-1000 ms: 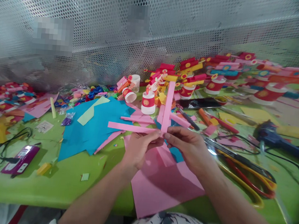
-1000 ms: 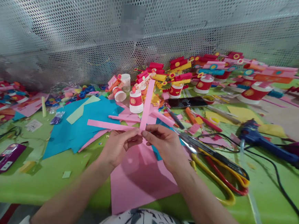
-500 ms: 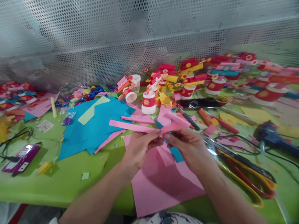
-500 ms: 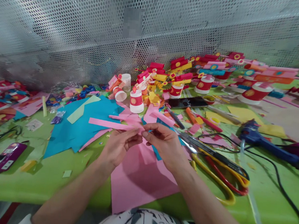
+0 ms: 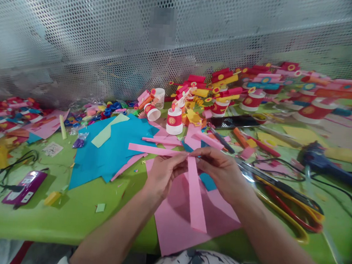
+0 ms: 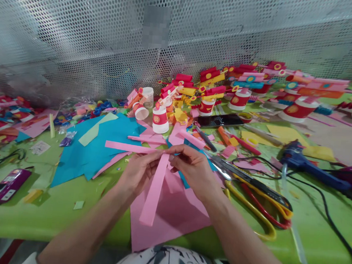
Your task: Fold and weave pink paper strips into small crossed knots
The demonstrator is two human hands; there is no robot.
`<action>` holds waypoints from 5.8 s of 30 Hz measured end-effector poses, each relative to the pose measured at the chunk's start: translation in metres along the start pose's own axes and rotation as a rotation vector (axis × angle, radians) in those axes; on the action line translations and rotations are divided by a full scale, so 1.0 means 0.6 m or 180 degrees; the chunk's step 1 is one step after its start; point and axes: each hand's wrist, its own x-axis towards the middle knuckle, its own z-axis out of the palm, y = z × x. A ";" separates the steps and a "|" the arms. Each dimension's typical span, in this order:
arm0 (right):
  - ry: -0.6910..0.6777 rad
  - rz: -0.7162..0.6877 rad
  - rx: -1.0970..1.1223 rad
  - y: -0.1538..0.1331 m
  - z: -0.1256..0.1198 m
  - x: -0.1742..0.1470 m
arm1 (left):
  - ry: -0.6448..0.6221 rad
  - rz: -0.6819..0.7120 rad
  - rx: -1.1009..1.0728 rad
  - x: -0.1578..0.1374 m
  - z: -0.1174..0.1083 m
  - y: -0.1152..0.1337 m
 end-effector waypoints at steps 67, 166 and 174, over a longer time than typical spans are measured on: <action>0.0203 -0.0122 0.0002 -0.012 0.012 -0.012 | -0.0104 0.0958 0.0932 -0.012 0.011 0.009; 0.0188 0.0144 0.0237 -0.011 0.010 -0.008 | -0.0323 -0.0496 -0.0142 0.006 -0.002 0.003; 0.0254 0.0073 0.0108 -0.013 0.009 -0.010 | -0.0292 -0.0584 -0.0173 0.003 0.001 0.009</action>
